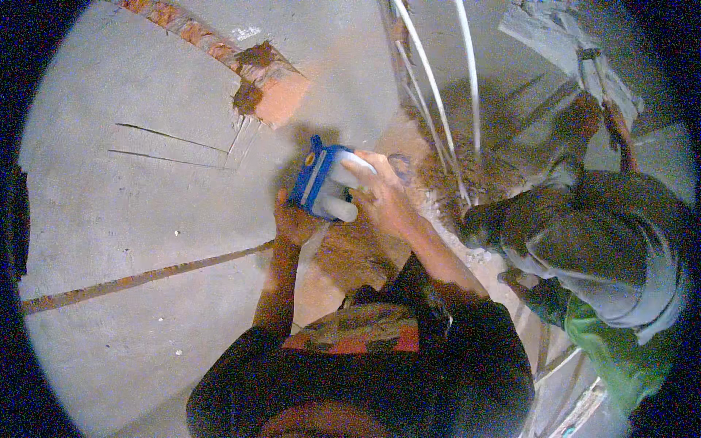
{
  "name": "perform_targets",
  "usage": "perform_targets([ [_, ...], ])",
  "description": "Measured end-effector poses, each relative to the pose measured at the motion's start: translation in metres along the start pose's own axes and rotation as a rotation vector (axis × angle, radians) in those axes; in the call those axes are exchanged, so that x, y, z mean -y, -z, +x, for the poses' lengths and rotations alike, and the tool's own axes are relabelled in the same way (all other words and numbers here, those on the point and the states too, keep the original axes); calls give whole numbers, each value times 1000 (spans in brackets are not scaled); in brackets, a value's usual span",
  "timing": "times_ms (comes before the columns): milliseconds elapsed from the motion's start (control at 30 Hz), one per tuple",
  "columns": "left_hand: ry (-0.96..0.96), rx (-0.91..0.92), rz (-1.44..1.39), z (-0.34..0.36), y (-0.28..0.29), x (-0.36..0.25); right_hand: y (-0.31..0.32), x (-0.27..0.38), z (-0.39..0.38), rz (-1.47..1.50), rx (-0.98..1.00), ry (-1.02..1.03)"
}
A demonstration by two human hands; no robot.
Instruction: The person fits a blue electrical junction box into a pre-cut channel in a concrete wall, then uses a hammer and chisel to refine the channel's depth and shape.
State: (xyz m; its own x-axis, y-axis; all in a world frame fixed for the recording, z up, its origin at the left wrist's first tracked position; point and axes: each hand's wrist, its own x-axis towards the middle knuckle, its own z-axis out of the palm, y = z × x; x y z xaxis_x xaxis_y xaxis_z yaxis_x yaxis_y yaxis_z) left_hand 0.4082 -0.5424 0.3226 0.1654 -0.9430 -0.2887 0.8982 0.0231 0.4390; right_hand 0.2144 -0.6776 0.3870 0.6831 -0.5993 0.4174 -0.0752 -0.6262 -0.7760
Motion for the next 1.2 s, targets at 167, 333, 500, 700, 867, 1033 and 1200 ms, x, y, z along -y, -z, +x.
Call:
perform_targets([
  [167, 223, 185, 127, -15, -1, 11, 25, 37, -25, 16, 36, 115],
  [333, 196, 299, 329, -26, -38, 10, 51, 74, -51, 115, 50, -162],
  [500, 160, 296, 491, -28, -48, 11, 47, 88, -78, 486, -152, -247],
  [700, 82, 482, 549, -29, -78, 2, 31, 106, -89, 348, -218, -346],
  [867, 14, 468, 727, -40, -88, -23, 29, 126, -85, 211, -204, -240],
  [1033, -33, 426, 766, -56, -101, -36, 22, 135, -81, 227, -214, -176],
  [1200, -70, 470, 680, -57, -97, -36, 21, 140, -79, 190, -176, -161],
])
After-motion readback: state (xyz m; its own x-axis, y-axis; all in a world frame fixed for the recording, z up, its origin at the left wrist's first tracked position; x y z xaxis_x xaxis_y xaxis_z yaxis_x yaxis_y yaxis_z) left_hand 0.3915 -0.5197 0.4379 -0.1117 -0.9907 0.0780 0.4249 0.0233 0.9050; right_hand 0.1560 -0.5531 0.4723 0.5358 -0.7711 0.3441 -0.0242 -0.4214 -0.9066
